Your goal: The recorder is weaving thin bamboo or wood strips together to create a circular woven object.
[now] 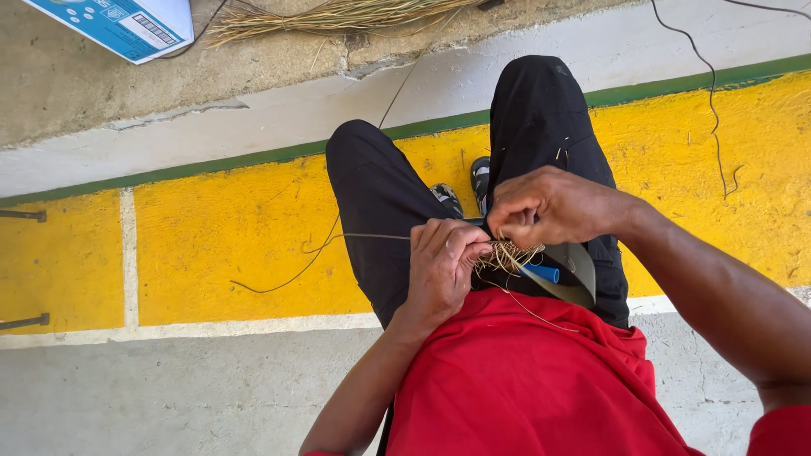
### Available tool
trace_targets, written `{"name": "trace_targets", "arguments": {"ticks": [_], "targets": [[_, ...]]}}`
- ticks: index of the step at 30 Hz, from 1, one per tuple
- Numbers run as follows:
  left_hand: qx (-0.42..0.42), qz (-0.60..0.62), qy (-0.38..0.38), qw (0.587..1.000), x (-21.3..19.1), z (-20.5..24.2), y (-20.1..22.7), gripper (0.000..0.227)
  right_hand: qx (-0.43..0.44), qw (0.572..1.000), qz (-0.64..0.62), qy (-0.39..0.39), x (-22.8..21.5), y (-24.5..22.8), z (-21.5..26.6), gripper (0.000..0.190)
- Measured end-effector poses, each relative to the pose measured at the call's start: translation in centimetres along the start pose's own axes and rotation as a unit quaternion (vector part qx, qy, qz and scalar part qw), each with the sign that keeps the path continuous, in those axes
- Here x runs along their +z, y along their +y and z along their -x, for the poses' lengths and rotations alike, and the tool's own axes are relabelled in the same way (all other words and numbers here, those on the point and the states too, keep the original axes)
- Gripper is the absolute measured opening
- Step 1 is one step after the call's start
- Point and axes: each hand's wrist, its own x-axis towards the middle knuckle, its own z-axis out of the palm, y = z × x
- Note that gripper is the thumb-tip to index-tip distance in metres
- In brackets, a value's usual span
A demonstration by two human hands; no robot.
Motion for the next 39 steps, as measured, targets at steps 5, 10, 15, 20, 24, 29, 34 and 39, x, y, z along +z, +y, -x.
{"name": "trace_targets", "arguments": {"ticks": [5,10,15,20,24,29,34,39], "targets": [[0.014,-0.003,-0.018,1.0,-0.3,-1.2,0.4,0.009,0.081,0.957,-0.102,0.257,-1.9,5.3,0.1,0.008],[-0.01,-0.013,-0.051,0.999,-0.9,-3.5,-0.7,0.003,0.184,0.935,-0.121,0.279,0.2,4.7,2.6,0.013],[-0.038,0.023,-0.096,0.994,-0.4,-4.4,-0.5,0.01,0.108,0.949,-0.048,0.292,3.6,1.0,2.9,0.016],[-0.066,0.021,-0.114,0.991,-0.5,-4.1,-0.4,0.012,0.064,0.929,-0.03,0.363,4.9,2.5,2.1,0.014],[-0.105,0.017,-0.123,0.987,-0.8,-3.5,0.3,0.011,0.125,0.888,-0.22,0.383,6.4,2.6,2.3,0.018],[-0.106,0.034,-0.111,0.988,-1.0,-3.4,0.3,0.012,0.107,0.928,-0.102,0.342,6.3,0.7,3.8,0.014],[-0.078,0.032,-0.126,0.988,-1.0,-3.9,0.2,0.018,0.067,0.945,-0.104,0.302,4.7,1.1,4.5,0.015],[-0.068,0.053,-0.111,0.99,-1.0,-3.8,0.4,0.015,0.026,0.954,-0.063,0.292,5.3,2.6,2.1,0.018]]}}
